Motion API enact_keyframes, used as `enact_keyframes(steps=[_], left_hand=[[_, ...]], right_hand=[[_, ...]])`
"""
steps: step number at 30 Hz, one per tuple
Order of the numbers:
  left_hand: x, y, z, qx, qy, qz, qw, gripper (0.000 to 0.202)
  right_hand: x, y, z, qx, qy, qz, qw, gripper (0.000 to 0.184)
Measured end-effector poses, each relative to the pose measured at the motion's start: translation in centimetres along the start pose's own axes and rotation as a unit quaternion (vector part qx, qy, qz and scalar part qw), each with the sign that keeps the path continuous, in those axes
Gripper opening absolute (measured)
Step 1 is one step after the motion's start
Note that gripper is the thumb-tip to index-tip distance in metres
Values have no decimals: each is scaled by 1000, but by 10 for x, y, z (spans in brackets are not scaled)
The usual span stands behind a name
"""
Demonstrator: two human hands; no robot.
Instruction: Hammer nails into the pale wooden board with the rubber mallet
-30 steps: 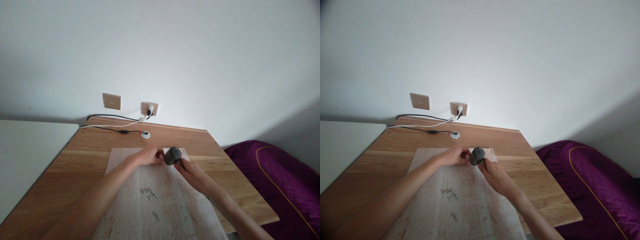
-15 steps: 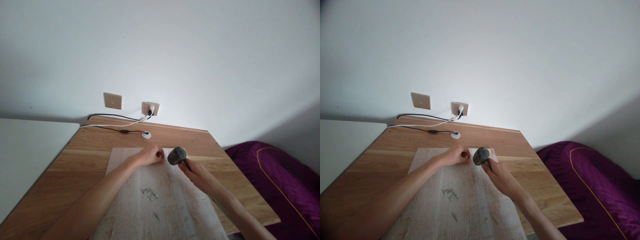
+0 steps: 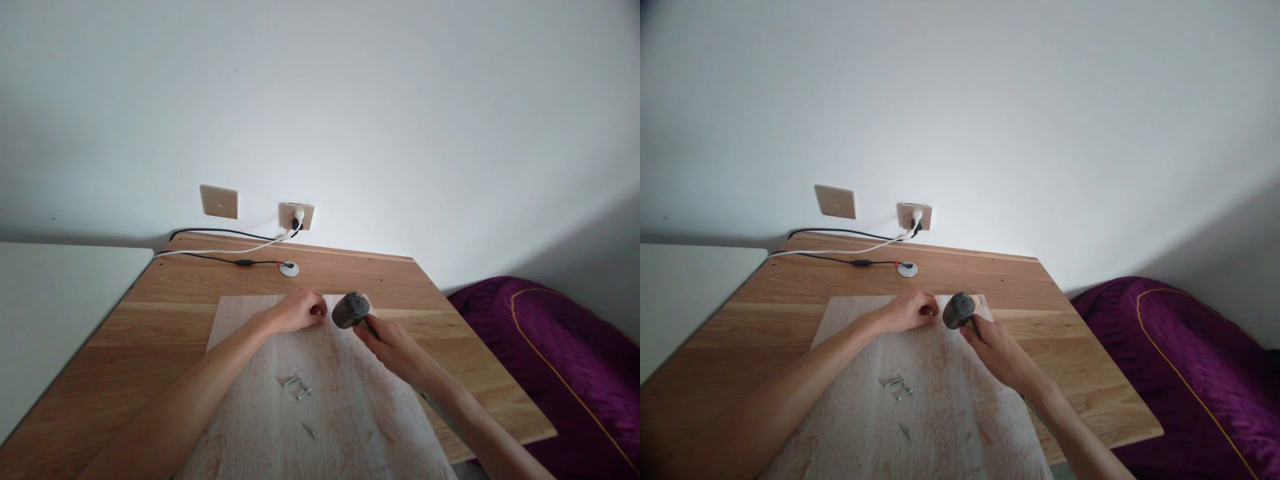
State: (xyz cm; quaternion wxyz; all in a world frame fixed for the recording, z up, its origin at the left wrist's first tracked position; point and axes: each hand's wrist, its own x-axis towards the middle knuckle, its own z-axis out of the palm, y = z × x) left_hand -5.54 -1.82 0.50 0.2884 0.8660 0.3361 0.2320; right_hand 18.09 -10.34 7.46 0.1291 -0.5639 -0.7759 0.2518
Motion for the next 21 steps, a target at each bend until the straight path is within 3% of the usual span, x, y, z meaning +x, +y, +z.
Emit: enact_keyframes(steps=[5,10,21], left_hand=[[1,-4,0,-15,-7,8,1000,5],[0,-2,-2,-47,-20,-34,998,11],[0,-3,-4,-70,-23,-41,996,13]], right_hand=[[7,-5,-1,-4,-11,-19,1000,30],[10,-11,0,-11,-17,-34,999,29],[13,-8,2,-36,-9,-25,999,31]])
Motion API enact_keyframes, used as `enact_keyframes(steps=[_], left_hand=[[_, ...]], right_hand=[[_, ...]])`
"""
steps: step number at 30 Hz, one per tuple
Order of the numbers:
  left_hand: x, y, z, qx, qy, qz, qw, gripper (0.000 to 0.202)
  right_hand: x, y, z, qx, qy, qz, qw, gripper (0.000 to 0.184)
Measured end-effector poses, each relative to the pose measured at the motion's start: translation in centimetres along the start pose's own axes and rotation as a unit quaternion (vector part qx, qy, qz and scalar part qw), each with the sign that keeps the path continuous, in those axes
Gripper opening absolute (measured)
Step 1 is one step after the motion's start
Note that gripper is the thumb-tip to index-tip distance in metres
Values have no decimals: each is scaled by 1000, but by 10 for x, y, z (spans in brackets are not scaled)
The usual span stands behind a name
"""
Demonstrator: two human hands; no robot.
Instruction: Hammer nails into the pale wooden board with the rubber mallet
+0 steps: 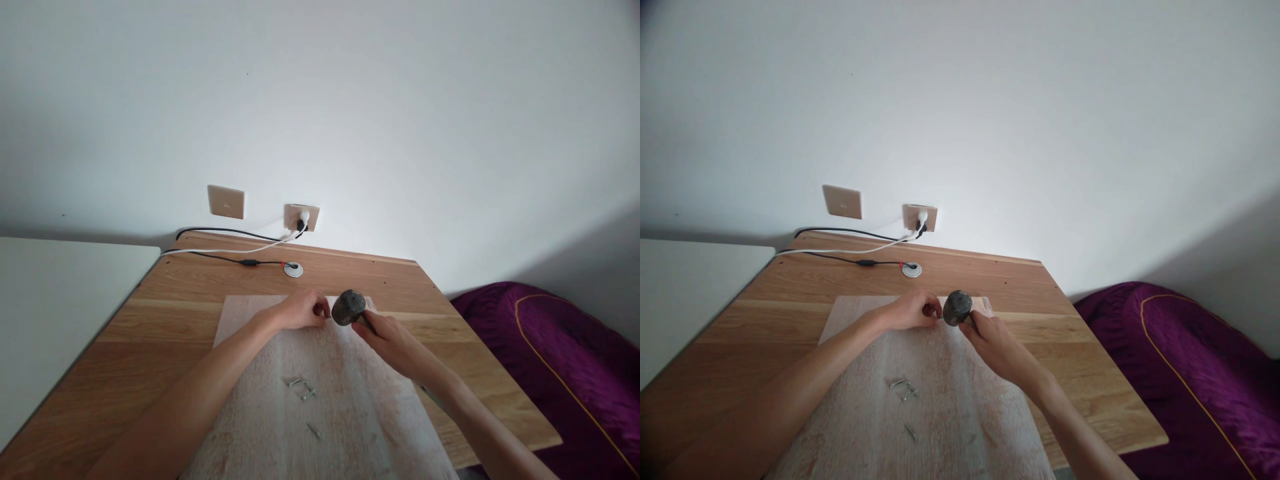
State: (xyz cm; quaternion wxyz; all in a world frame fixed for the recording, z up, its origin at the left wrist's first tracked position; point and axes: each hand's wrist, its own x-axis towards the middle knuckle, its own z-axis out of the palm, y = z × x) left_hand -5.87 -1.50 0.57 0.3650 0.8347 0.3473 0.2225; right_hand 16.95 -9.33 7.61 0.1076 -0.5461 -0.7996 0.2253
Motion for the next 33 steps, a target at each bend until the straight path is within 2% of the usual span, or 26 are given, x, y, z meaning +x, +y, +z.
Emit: enact_keyframes(steps=[6,12,16,19,22,24,28,33], left_hand=[[-1,2,-1,11,-2,1,1000,12],[-2,10,-5,-1,-14,-24,1000,14],[-7,28,-18,22,-21,-19,999,19],[-26,53,-32,52,-42,2,998,17],[-58,79,-36,100,-141,3,985,18],[-81,90,-32,140,-167,-26,976,20],[-110,90,-16,176,-158,-63,970,15],[-116,80,-11,184,-140,-101,968,16]], right_hand=[[-6,-4,2,17,13,-17,1000,28],[-38,6,9,43,-2,38,998,32],[-55,20,22,65,2,67,996,34],[-59,28,31,89,17,72,993,34],[-59,30,38,102,31,76,991,35],[-60,30,40,109,32,73,991,35],[-62,28,40,127,32,64,989,34],[-62,28,39,126,39,62,989,32]])
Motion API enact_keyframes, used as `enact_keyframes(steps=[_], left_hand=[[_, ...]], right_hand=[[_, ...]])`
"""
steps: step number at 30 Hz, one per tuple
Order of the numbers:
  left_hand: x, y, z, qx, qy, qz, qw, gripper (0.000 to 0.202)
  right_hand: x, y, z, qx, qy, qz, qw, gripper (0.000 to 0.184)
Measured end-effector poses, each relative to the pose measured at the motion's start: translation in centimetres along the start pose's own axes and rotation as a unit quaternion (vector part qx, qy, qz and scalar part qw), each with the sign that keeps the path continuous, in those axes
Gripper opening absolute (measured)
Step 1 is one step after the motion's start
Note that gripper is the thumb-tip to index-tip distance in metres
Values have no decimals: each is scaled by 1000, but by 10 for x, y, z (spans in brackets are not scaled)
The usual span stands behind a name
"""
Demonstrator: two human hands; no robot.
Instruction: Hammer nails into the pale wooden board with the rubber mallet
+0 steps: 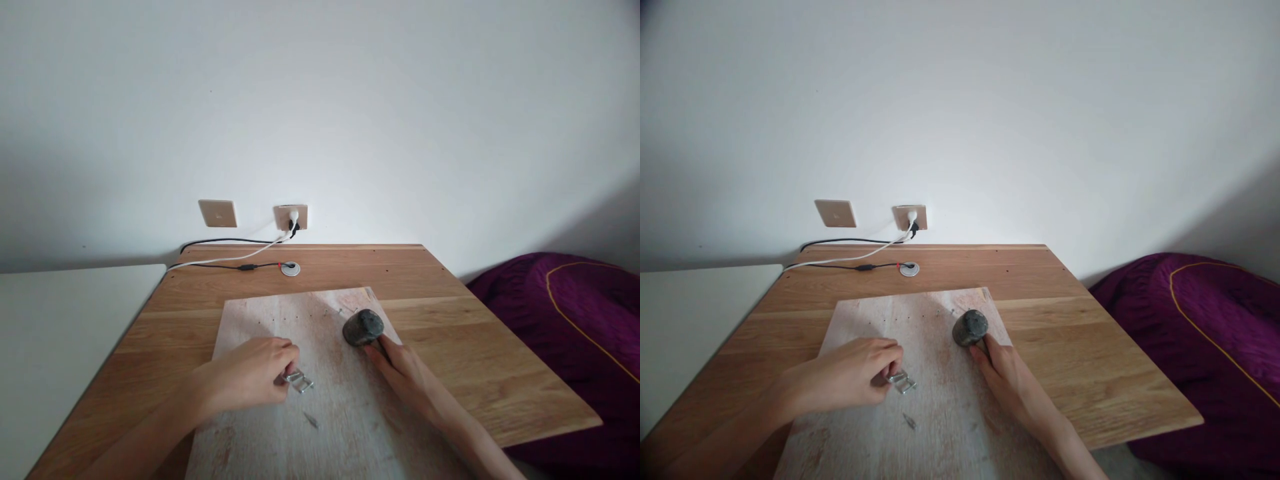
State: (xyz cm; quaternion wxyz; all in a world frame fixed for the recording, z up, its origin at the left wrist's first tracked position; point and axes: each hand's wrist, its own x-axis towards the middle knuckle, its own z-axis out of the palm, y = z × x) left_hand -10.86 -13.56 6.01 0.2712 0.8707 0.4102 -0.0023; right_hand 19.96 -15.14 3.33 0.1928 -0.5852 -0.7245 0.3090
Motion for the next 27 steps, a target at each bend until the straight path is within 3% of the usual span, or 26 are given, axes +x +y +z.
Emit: enact_keyframes(steps=[7,12,18,27], left_hand=[[3,-5,-1,6,36,17,999,13],[17,-13,-22,-62,53,11,997,11],[49,-19,-40,-119,113,45,985,10],[68,-36,-19,-133,169,59,975,9]], right_hand=[[1,2,1,-10,11,1,1000,29],[0,3,-1,6,0,-2,1000,29],[1,4,-2,9,-10,0,1000,31],[3,9,-1,6,-17,-4,1000,33]])
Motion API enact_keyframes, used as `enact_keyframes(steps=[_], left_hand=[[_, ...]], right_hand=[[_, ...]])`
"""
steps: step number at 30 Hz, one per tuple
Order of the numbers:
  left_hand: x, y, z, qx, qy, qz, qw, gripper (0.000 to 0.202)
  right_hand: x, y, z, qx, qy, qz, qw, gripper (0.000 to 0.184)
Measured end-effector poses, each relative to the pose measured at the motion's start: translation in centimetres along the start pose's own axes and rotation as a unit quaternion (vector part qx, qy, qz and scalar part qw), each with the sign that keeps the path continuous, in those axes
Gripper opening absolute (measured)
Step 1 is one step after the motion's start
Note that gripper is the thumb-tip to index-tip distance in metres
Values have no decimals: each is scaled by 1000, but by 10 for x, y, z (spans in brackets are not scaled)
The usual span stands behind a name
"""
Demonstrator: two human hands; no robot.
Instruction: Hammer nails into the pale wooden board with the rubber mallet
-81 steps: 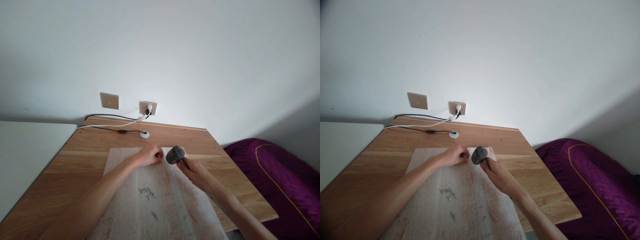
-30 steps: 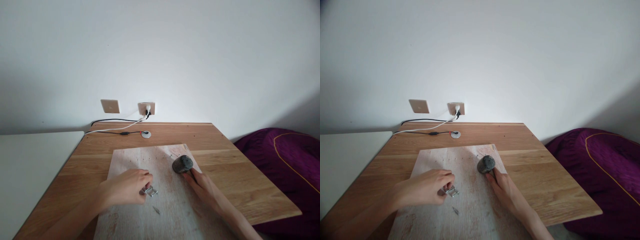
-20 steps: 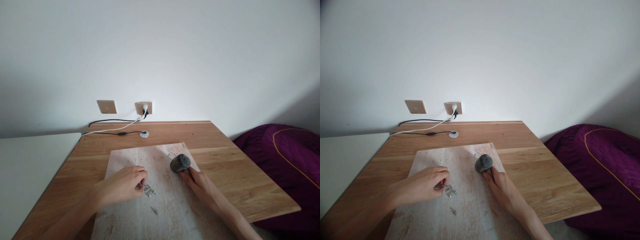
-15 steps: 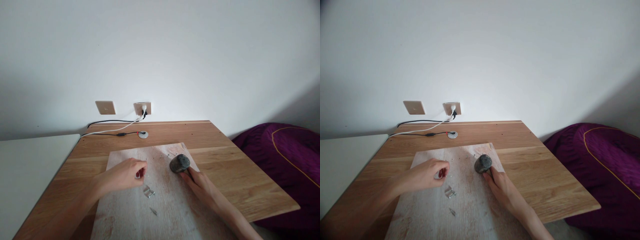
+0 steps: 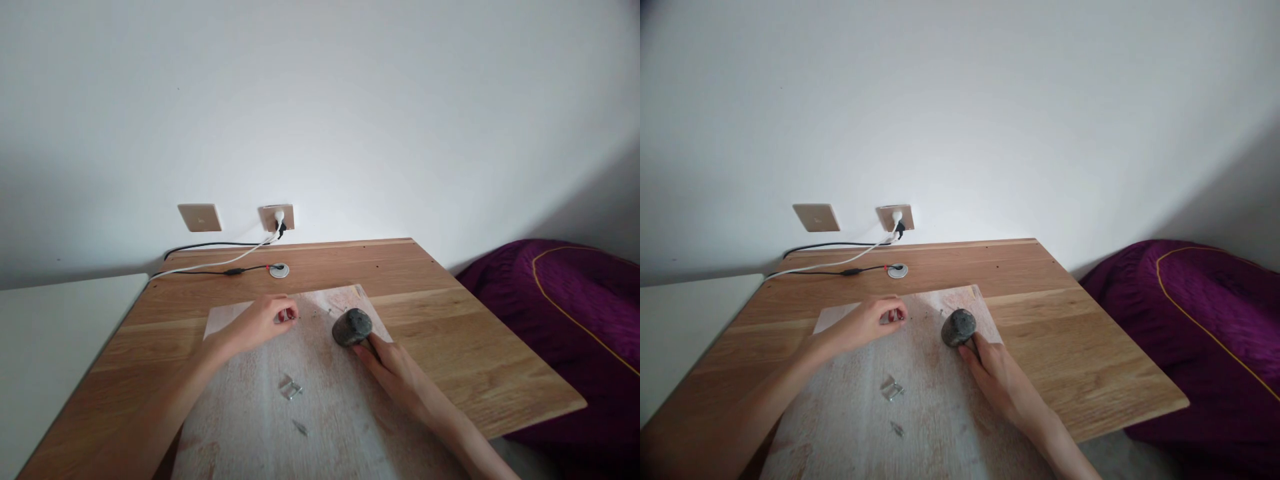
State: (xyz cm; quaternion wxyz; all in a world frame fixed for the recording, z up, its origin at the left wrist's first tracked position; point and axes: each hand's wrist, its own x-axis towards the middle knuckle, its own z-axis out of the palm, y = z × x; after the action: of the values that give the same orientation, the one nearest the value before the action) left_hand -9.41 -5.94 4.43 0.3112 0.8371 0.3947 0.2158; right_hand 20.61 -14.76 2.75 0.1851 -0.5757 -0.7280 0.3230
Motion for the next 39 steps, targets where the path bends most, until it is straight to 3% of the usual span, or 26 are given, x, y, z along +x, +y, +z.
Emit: enact_keyframes(steps=[8,16,39], left_hand=[[-7,-6,12,-12,39,16,999,10],[4,-12,16,-42,95,6,995,4],[14,-14,28,-25,81,17,996,7]], right_hand=[[-1,-5,-1,2,-4,7,1000,31],[-2,-6,-1,10,-7,4,1000,31],[-1,-8,-1,4,-1,15,1000,28]])
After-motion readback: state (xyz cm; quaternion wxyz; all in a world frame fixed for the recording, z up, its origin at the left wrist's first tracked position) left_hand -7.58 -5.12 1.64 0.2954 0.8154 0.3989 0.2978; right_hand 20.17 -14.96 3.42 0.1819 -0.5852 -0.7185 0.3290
